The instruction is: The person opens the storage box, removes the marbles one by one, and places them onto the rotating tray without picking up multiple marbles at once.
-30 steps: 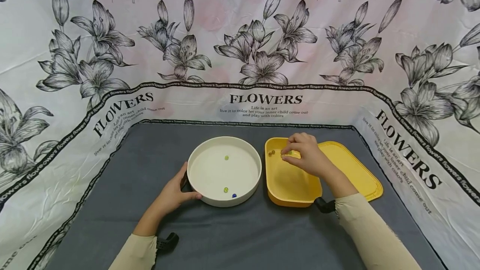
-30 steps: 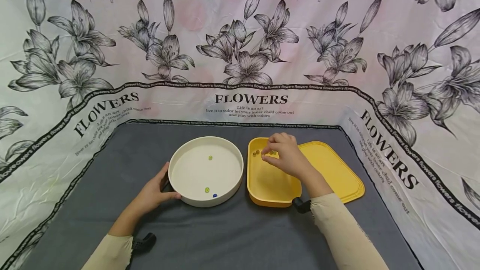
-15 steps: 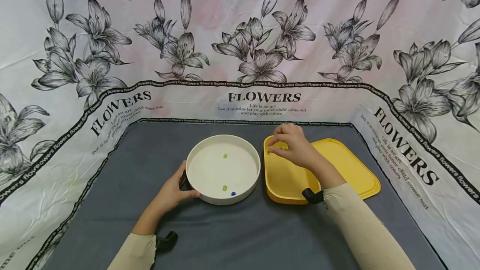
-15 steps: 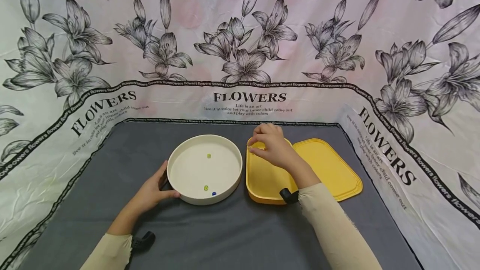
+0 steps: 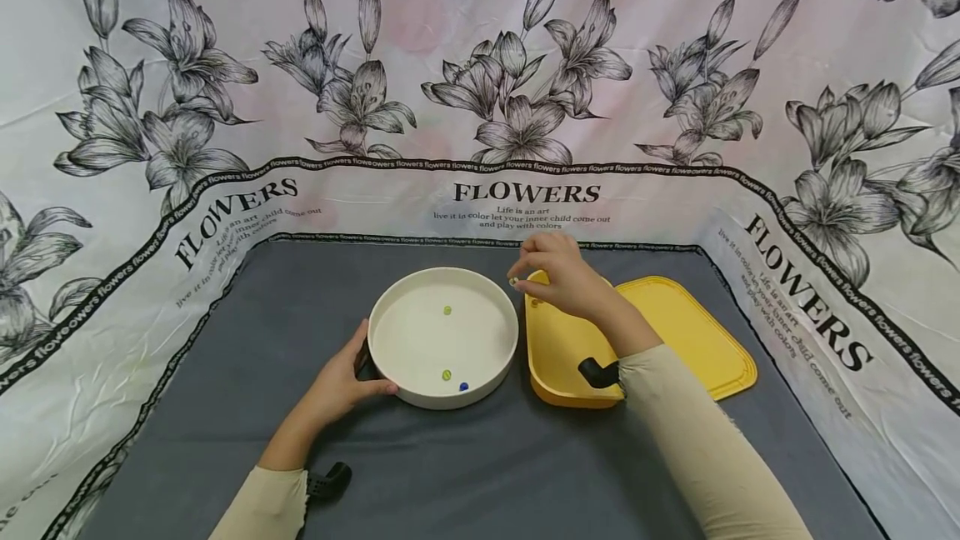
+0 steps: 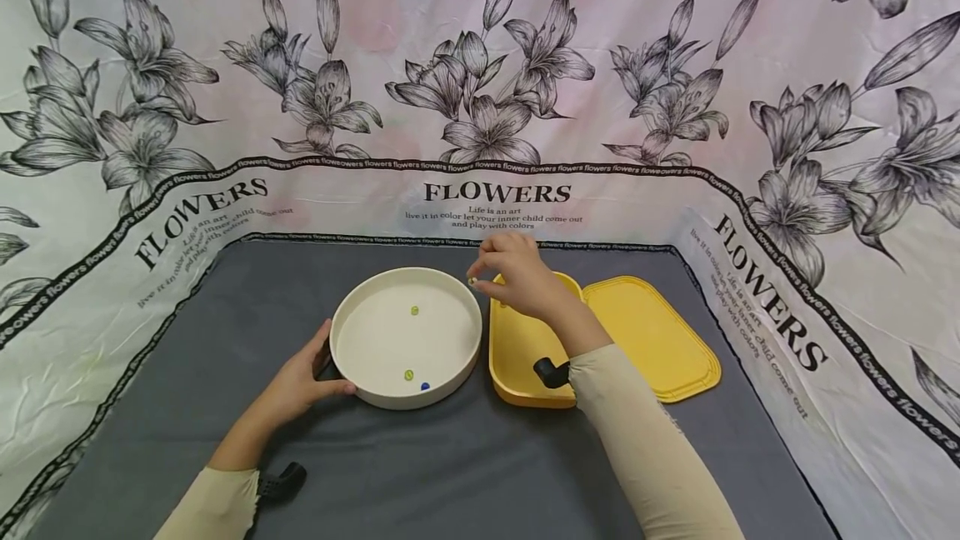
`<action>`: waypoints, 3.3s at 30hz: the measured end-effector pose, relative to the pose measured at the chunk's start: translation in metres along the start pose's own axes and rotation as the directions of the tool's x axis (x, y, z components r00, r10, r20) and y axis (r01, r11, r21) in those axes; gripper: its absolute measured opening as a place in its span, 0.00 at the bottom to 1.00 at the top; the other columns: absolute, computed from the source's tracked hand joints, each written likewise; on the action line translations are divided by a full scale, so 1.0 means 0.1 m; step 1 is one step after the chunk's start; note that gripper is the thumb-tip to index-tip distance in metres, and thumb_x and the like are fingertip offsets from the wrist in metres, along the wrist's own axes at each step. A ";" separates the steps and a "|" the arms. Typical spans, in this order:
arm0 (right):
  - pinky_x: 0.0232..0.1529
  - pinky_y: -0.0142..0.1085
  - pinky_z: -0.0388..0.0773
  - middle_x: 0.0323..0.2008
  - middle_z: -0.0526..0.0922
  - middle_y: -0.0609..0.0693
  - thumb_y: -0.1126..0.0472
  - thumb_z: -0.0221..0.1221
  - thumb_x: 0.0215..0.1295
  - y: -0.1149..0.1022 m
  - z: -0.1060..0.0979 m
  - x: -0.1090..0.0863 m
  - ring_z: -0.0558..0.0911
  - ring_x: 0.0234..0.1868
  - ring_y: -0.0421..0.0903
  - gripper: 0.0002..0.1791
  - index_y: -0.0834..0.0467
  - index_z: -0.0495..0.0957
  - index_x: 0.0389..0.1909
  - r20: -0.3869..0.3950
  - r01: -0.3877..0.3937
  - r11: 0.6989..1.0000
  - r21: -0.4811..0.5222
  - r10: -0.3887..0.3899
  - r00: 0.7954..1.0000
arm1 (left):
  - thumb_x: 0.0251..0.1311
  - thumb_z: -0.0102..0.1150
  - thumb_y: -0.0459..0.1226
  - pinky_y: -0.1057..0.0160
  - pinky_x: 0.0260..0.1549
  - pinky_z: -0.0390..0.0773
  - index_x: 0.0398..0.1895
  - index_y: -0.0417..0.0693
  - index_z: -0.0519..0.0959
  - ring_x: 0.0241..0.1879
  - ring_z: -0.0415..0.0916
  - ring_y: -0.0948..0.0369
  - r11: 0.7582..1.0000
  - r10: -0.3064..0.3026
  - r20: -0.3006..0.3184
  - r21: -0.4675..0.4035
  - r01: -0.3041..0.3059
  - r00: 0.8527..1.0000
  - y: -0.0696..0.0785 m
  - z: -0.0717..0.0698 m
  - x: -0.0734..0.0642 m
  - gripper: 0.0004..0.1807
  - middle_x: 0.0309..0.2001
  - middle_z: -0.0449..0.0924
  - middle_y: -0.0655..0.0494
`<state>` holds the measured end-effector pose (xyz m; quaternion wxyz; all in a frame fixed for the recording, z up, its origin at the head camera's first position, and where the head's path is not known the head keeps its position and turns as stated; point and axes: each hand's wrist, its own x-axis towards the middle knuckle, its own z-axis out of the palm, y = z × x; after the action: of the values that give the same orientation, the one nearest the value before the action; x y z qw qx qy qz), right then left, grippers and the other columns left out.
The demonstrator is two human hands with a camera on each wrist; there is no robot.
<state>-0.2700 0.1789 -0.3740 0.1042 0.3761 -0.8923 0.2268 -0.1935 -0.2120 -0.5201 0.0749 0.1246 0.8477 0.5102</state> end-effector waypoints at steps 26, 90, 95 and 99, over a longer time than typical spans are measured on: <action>0.51 0.48 0.65 0.43 0.76 0.48 0.59 0.71 0.65 -0.08 0.22 0.50 0.70 0.45 0.49 0.07 0.53 0.90 0.42 0.058 0.023 0.994 -0.107 -0.017 0.998 | 0.47 0.82 0.50 0.43 0.75 0.56 0.84 0.43 0.35 0.80 0.46 0.45 1.000 0.003 -0.002 0.006 -0.003 1.000 -0.03 0.00 -0.04 0.74 0.83 0.34 0.44; 0.62 0.50 0.63 0.53 0.77 0.48 0.55 0.68 0.68 0.26 1.30 1.01 0.69 0.57 0.49 0.09 0.50 0.90 0.46 0.241 -0.110 0.990 -0.086 0.128 0.962 | 0.44 0.83 0.51 0.43 0.75 0.57 0.83 0.40 0.36 0.80 0.47 0.45 1.000 -0.009 -0.004 0.002 0.009 1.000 -0.02 -0.04 -0.01 0.75 0.83 0.36 0.42; 0.62 0.50 0.63 0.52 0.77 0.49 0.56 0.69 0.67 0.29 1.32 1.02 0.70 0.56 0.49 0.10 0.50 0.90 0.47 0.247 -0.115 0.991 -0.069 0.129 0.960 | 0.44 0.83 0.51 0.43 0.75 0.57 0.83 0.39 0.36 0.80 0.47 0.45 1.000 -0.012 -0.001 -0.003 0.012 1.000 -0.02 -0.04 0.00 0.75 0.83 0.36 0.42; 0.62 0.50 0.64 0.53 0.77 0.49 0.56 0.69 0.67 0.33 1.28 1.00 0.70 0.56 0.49 0.12 0.50 0.89 0.50 0.243 -0.120 0.992 -0.045 0.127 0.962 | 0.44 0.83 0.51 0.43 0.75 0.58 0.83 0.40 0.36 0.80 0.48 0.45 1.000 -0.015 0.003 -0.005 0.015 1.000 -0.01 -0.03 0.00 0.75 0.83 0.37 0.43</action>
<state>-0.3656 0.0748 -0.4607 -0.0155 0.3433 -0.9234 0.1711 -0.1948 -0.2147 -0.5201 0.0803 0.1189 0.8471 0.5117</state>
